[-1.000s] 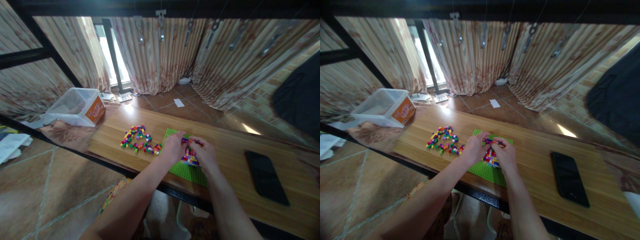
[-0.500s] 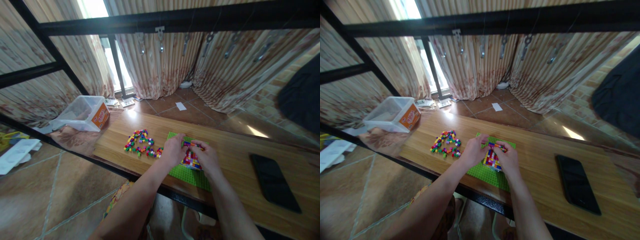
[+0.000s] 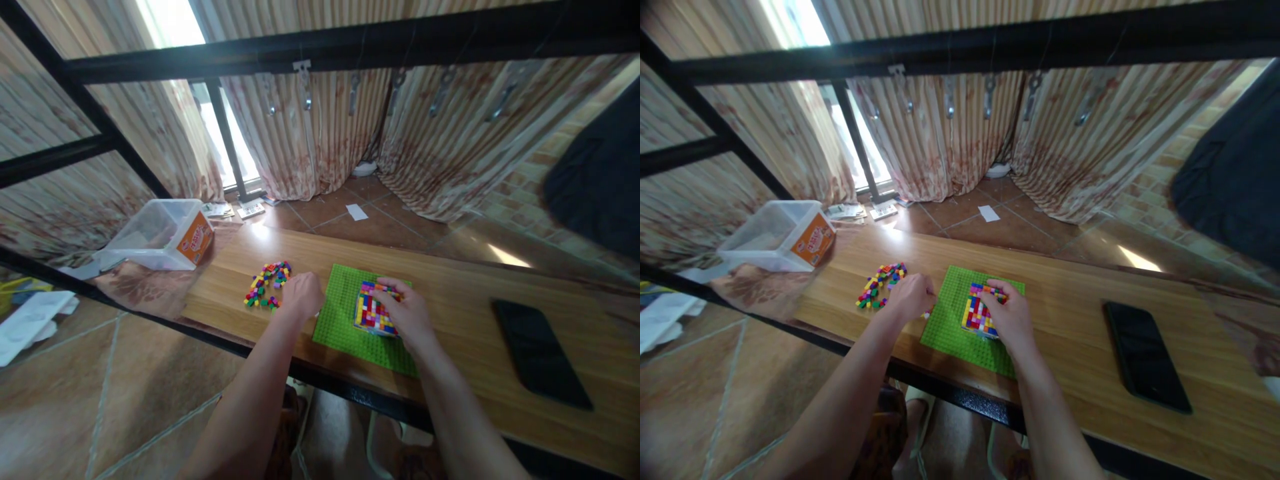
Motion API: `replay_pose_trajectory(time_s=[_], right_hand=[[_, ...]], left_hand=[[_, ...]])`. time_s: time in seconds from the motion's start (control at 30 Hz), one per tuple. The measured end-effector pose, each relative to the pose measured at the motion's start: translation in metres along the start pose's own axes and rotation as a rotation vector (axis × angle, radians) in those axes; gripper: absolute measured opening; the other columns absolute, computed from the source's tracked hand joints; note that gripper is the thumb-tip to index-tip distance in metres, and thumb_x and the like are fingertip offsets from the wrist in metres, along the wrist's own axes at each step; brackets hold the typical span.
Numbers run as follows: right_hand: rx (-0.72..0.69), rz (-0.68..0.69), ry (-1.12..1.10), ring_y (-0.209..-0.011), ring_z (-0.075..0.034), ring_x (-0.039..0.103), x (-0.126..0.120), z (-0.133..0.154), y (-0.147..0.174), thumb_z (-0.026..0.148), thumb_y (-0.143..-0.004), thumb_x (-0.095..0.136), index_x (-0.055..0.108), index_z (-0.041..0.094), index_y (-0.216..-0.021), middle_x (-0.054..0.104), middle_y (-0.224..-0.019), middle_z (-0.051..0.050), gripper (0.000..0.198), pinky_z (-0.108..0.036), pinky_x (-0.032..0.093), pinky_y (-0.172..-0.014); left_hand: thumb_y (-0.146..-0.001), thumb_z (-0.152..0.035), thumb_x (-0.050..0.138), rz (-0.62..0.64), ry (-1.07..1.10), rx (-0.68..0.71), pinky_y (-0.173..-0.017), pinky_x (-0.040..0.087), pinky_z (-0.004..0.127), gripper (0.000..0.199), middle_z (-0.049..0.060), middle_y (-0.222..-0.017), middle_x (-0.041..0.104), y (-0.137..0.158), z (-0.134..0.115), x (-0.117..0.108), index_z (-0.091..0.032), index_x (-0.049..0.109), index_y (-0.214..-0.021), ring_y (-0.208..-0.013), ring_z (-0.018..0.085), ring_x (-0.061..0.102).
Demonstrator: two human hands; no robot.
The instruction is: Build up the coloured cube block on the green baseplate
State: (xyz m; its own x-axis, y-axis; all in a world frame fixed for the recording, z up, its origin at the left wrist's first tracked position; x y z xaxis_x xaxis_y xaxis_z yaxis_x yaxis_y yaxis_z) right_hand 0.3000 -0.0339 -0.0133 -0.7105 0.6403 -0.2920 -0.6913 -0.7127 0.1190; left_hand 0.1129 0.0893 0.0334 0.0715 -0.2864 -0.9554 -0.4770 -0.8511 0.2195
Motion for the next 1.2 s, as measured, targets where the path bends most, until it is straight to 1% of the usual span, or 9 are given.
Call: replay_pose_trajectory(time_s=[0.2,0.3,0.4,0.5,0.7,0.83,0.97,1.07,1.2], right_hand=[[-0.029,0.012,0.020,-0.074,-0.023,0.071,0.000,0.000,0.000,0.047,-0.069,0.072,0.074,0.021,-0.108,0.077,-0.089,-0.006,0.047,-0.036,0.056,-0.069],[-0.072,0.010,0.027,-0.076,-0.023,0.072,0.000,-0.001,-0.002,0.047,-0.070,0.071,0.074,0.021,-0.108,0.077,-0.091,-0.006,0.046,-0.037,0.056,-0.070],[-0.101,0.010,0.025,-0.077,-0.023,0.071,0.001,-0.002,-0.003,0.049,-0.071,0.071,0.075,0.021,-0.108,0.077,-0.089,-0.006,0.046,-0.037,0.056,-0.071],[-0.061,0.028,0.029,-0.076,-0.023,0.071,0.002,-0.003,-0.002,0.051,-0.071,0.071,0.074,0.021,-0.110,0.077,-0.090,-0.006,0.049,-0.037,0.055,-0.071],[-0.049,0.017,0.046,-0.078,-0.025,0.071,0.002,0.002,0.000,0.052,-0.070,0.071,0.074,0.021,-0.108,0.077,-0.091,-0.007,0.049,-0.040,0.055,-0.074],[-0.089,0.012,0.028,-0.078,-0.025,0.071,0.002,0.001,-0.002,0.050,-0.070,0.071,0.075,0.022,-0.104,0.077,-0.085,-0.006,0.045,-0.039,0.055,-0.073],[-0.103,0.007,0.032,-0.082,-0.026,0.072,0.003,0.000,-0.003,0.049,-0.071,0.071,0.075,0.022,-0.104,0.076,-0.087,-0.006,0.043,-0.041,0.055,-0.077],[-0.131,-0.023,0.020,-0.089,-0.027,0.071,-0.001,0.006,-0.001,0.048,-0.073,0.071,0.074,0.021,-0.105,0.076,-0.096,-0.008,0.042,-0.043,0.055,-0.083],[-0.395,-0.113,0.022,-0.104,-0.025,0.067,-0.012,0.036,0.011,0.041,-0.082,0.065,0.074,0.022,-0.102,0.072,-0.109,-0.009,0.029,-0.044,0.050,-0.097]], left_hand=[[-0.079,-0.011,0.055,0.016,-0.002,0.003,-0.085,0.054,0.035,0.027,0.018,-0.104,0.076,-0.001,-0.004,0.004,-0.015,0.077,-0.095,-0.102,0.030,0.071],[-0.082,-0.009,0.051,0.011,-0.017,0.018,-0.084,0.054,0.034,0.028,0.019,-0.100,0.076,-0.003,-0.004,0.003,-0.014,0.077,-0.093,-0.100,0.029,0.072],[-0.087,-0.012,0.047,-0.056,0.012,0.041,-0.086,0.052,0.032,0.029,0.016,-0.100,0.076,-0.005,-0.004,-0.001,-0.016,0.075,-0.094,-0.101,0.026,0.071],[-0.091,-0.016,0.044,-0.127,0.042,0.029,-0.086,0.051,0.032,0.029,0.014,-0.100,0.076,-0.007,0.000,-0.005,-0.016,0.072,-0.099,-0.101,0.026,0.070],[-0.092,-0.020,0.047,-0.184,0.114,-0.016,-0.082,0.049,0.030,0.024,0.013,-0.092,0.075,-0.009,0.005,-0.013,-0.016,0.070,-0.094,-0.096,0.023,0.070],[-0.091,-0.017,0.048,-0.222,0.281,0.022,-0.074,0.047,0.026,0.022,0.006,-0.080,0.073,-0.009,-0.001,-0.019,-0.017,0.070,-0.085,-0.081,0.018,0.067],[-0.087,-0.015,0.054,-0.242,0.496,0.151,-0.071,0.046,0.024,0.018,0.002,-0.076,0.071,-0.010,-0.013,-0.017,-0.017,0.071,-0.080,-0.074,0.014,0.064],[-0.083,-0.015,0.060,-0.233,0.692,0.256,-0.071,0.048,0.024,0.013,0.001,-0.076,0.071,-0.009,-0.022,-0.012,-0.016,0.072,-0.080,-0.073,0.013,0.063],[-0.081,-0.021,0.065,-0.154,0.961,0.330,-0.072,0.051,0.025,0.010,0.001,-0.076,0.072,-0.006,-0.034,-0.007,-0.016,0.074,-0.080,-0.072,0.014,0.065]])
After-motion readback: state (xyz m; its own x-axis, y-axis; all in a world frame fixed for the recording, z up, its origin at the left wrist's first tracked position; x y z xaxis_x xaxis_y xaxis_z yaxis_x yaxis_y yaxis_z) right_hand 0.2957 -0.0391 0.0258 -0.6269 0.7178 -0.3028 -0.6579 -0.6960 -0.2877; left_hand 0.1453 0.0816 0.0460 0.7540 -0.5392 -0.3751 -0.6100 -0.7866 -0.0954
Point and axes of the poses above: each hand's wrist, its own y-axis away from the middle knuckle, its own x-axis out of the palm, z = x × y, the point moved 7 cm from there along -y, towards the middle knuckle
